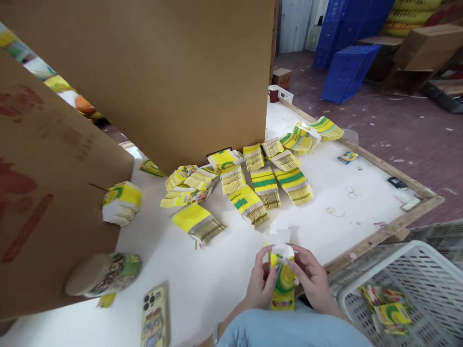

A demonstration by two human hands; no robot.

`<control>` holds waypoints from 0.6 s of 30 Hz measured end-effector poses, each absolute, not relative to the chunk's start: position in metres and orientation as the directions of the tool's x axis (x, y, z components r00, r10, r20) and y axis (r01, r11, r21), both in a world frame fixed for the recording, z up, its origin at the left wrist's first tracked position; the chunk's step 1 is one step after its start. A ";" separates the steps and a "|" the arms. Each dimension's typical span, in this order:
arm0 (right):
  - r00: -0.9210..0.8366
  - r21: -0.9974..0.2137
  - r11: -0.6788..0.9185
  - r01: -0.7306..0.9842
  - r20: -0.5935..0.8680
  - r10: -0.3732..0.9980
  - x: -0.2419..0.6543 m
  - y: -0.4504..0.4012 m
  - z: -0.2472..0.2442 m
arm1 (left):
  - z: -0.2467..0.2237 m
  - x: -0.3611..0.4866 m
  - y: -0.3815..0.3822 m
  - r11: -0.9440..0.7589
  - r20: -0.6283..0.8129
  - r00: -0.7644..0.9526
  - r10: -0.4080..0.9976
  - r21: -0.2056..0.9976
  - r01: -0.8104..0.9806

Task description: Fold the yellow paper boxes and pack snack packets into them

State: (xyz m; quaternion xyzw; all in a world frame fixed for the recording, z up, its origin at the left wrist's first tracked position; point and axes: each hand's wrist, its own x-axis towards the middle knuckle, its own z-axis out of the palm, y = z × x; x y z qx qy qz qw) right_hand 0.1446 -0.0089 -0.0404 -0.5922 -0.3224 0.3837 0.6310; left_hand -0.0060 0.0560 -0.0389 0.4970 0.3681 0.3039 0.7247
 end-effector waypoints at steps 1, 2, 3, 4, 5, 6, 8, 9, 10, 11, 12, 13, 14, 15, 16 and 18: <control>0.457 -0.996 -0.012 -0.088 -0.051 0.888 0.147 -0.010 -0.037 | -0.039 -0.007 0.058 0.330 -0.236 0.586 0.775 0.943 -0.056; 0.424 -0.998 -0.027 -0.065 -0.052 0.904 0.150 -0.010 -0.034 | -0.038 -0.008 0.060 0.344 -0.245 0.626 0.740 0.938 -0.040; 0.399 -0.999 -0.039 -0.033 -0.049 0.916 0.151 -0.010 -0.031 | -0.037 -0.009 0.061 0.357 -0.249 0.655 0.713 0.934 -0.034; 0.382 -0.999 -0.049 0.000 -0.045 0.923 0.152 -0.010 -0.028 | -0.035 -0.008 0.062 0.359 -0.243 0.674 0.698 0.933 -0.035; 0.376 -0.998 -0.058 0.027 -0.044 0.925 0.152 -0.010 -0.026 | -0.032 -0.007 0.062 0.345 -0.226 0.680 0.698 0.938 -0.043; 0.388 -0.997 -0.064 0.041 -0.043 0.921 0.151 -0.009 -0.025 | -0.030 -0.006 0.063 0.317 -0.200 0.676 0.709 0.947 -0.051; 0.458 -0.997 -0.056 0.053 -0.026 0.889 0.150 -0.009 -0.027 | -0.026 -0.004 0.062 0.257 -0.160 0.644 0.748 0.965 -0.059; 0.501 -0.997 -0.046 0.066 -0.007 0.866 0.150 -0.009 -0.028 | -0.024 -0.004 0.062 0.241 -0.160 0.622 0.766 0.969 -0.047; 0.530 -0.995 -0.035 0.094 0.020 0.848 0.151 -0.010 -0.030 | -0.023 -0.003 0.062 0.234 -0.173 0.606 0.776 0.972 -0.022; 0.527 -0.990 -0.021 0.138 0.056 0.848 0.153 -0.011 -0.032 | -0.022 -0.004 0.063 0.224 -0.184 0.601 0.778 0.974 0.009; 0.487 -0.982 0.002 0.189 0.095 0.868 0.156 -0.012 -0.033 | -0.021 -0.005 0.064 0.207 -0.188 0.607 0.772 0.978 0.039; 0.421 -0.972 0.031 0.233 0.129 0.898 0.160 -0.014 -0.032 | -0.019 -0.005 0.066 0.182 -0.181 0.617 0.766 0.981 0.063; 0.345 -0.965 0.062 0.255 0.151 0.926 0.164 -0.015 -0.030 | -0.018 -0.006 0.067 0.153 -0.169 0.626 0.762 0.985 0.080; 0.279 -0.966 0.079 0.248 0.149 0.949 0.167 -0.017 -0.028 | -0.016 -0.007 0.069 0.130 -0.158 0.632 0.758 0.987 0.092; 0.233 -0.976 0.063 0.210 0.112 0.966 0.169 -0.018 -0.024 | -0.014 -0.008 0.071 0.121 -0.159 0.635 0.756 0.987 0.103; 0.187 -0.995 -0.065 0.075 -0.050 0.981 0.170 -0.019 -0.015 | -0.011 -0.007 0.073 0.135 -0.195 0.632 0.750 0.981 0.142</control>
